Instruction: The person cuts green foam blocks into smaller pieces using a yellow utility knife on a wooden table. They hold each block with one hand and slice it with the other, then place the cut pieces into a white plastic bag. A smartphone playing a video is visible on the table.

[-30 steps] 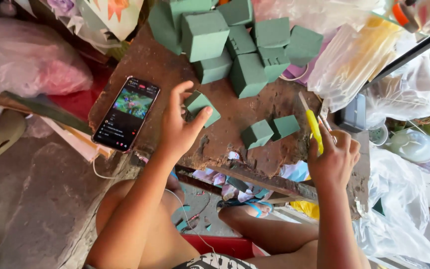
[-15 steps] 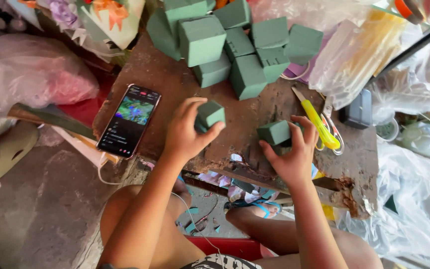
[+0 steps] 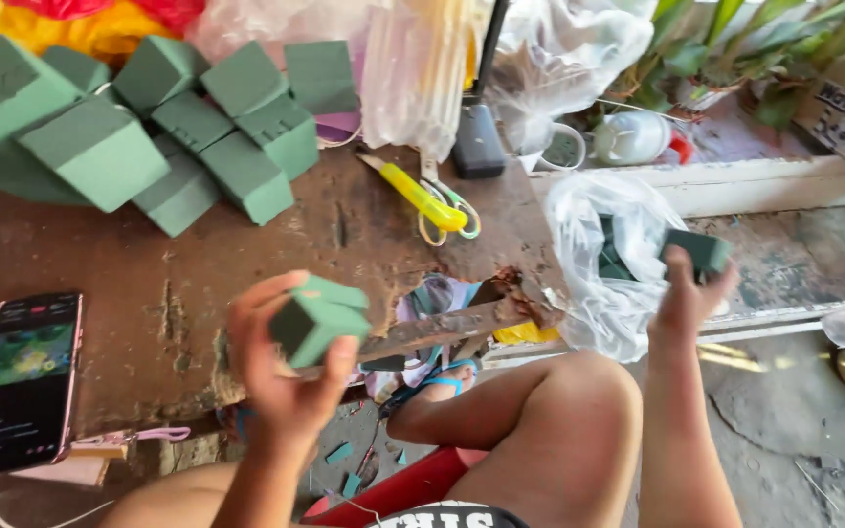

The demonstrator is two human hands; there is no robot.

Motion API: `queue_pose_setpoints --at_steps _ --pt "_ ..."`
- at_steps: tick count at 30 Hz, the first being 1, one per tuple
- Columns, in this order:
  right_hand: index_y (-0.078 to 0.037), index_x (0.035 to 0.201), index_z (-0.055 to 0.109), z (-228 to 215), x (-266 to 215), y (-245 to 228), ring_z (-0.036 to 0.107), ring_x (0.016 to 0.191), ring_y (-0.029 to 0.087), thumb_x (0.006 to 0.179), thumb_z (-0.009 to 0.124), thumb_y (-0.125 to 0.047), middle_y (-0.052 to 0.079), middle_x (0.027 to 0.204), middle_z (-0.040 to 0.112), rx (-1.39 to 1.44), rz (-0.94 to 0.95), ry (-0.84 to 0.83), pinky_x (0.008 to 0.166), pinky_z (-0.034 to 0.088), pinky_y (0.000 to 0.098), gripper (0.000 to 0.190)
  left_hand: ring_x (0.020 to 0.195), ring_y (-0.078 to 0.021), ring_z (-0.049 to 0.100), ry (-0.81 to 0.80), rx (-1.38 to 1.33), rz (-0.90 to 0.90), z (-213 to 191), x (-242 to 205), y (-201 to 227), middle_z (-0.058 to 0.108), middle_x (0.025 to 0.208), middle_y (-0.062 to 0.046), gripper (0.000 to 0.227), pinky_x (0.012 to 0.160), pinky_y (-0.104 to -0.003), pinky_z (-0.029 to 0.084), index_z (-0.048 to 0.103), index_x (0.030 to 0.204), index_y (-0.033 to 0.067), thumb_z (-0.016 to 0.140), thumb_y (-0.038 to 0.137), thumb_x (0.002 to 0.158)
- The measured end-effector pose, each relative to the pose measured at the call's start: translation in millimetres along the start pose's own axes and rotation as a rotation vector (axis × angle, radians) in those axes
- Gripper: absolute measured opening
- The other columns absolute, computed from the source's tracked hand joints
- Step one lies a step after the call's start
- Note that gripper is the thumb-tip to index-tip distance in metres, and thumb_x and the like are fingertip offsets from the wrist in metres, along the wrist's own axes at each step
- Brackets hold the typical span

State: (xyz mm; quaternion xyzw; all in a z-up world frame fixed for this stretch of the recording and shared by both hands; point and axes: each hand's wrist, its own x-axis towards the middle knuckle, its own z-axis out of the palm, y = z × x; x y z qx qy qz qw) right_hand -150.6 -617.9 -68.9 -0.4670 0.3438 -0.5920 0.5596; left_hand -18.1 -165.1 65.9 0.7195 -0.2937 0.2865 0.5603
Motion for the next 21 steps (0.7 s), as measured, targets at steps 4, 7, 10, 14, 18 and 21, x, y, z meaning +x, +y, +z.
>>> queue_pose_setpoints --at_steps 4,7,10,14,18,21 --pt "-0.012 0.136 0.045 2 17 0 0.044 0.108 0.019 0.088 0.076 -0.031 0.011 0.121 0.046 -0.553 0.032 -0.299 0.089 0.035 0.0323 0.060 0.113 -0.0244 0.060 -0.206 -0.311 -0.080 63 2 46 0.060 0.122 -0.012 0.040 0.097 -0.036 0.050 0.059 0.112 0.0087 0.068 0.039 0.088" --pt "-0.009 0.142 0.039 23 -42 -83 0.035 0.141 0.032 0.088 0.067 -0.041 0.018 0.145 0.036 -0.490 -0.059 -0.398 0.108 0.040 0.0417 0.068 0.113 -0.0259 0.062 -0.332 -0.425 -0.126 102 -3 69 0.062 0.121 -0.013 0.043 0.097 -0.037 0.050 0.058 0.113 0.0089 0.068 0.043 0.089" --pt "-0.008 0.143 0.035 16 -115 -127 0.041 0.144 0.031 0.076 0.072 -0.056 0.020 0.155 0.039 -0.128 0.102 -0.794 0.105 0.049 0.0415 0.090 0.114 -0.0305 0.063 -0.387 -0.439 -0.046 133 -25 88 0.062 0.120 -0.017 0.048 0.101 -0.040 0.049 0.055 0.116 0.0063 0.071 0.043 0.088" --pt "-0.010 0.139 0.041 -9 -143 -109 0.047 0.136 0.028 0.067 0.093 -0.037 0.019 0.154 0.043 0.195 0.404 -1.085 0.113 0.036 0.0394 0.093 0.139 -0.0435 0.047 -0.481 -0.400 0.105 161 -57 99 0.044 0.142 -0.024 0.058 0.125 -0.057 0.038 0.037 0.140 0.0072 0.060 0.041 0.099" --pt "-0.007 0.135 0.050 -23 -106 -93 0.064 0.095 0.025 0.076 0.086 -0.022 0.019 0.112 0.064 0.339 0.491 -1.027 0.078 0.052 0.0351 0.071 0.154 -0.0542 0.030 -0.526 -0.487 0.106 150 -63 93 0.026 0.159 -0.029 0.089 0.130 -0.067 0.031 0.022 0.156 0.0094 0.075 0.034 0.088" --pt "-0.012 0.144 0.050 -17 -58 -74 0.062 0.117 0.045 0.087 0.081 -0.018 0.025 0.140 0.056 0.615 0.573 -0.890 0.071 0.066 0.0368 0.066 0.161 -0.0563 0.020 -0.610 -0.452 0.114 118 -63 90 0.024 0.163 -0.024 0.091 0.132 -0.071 0.026 0.021 0.158 0.0155 0.074 0.038 0.087"
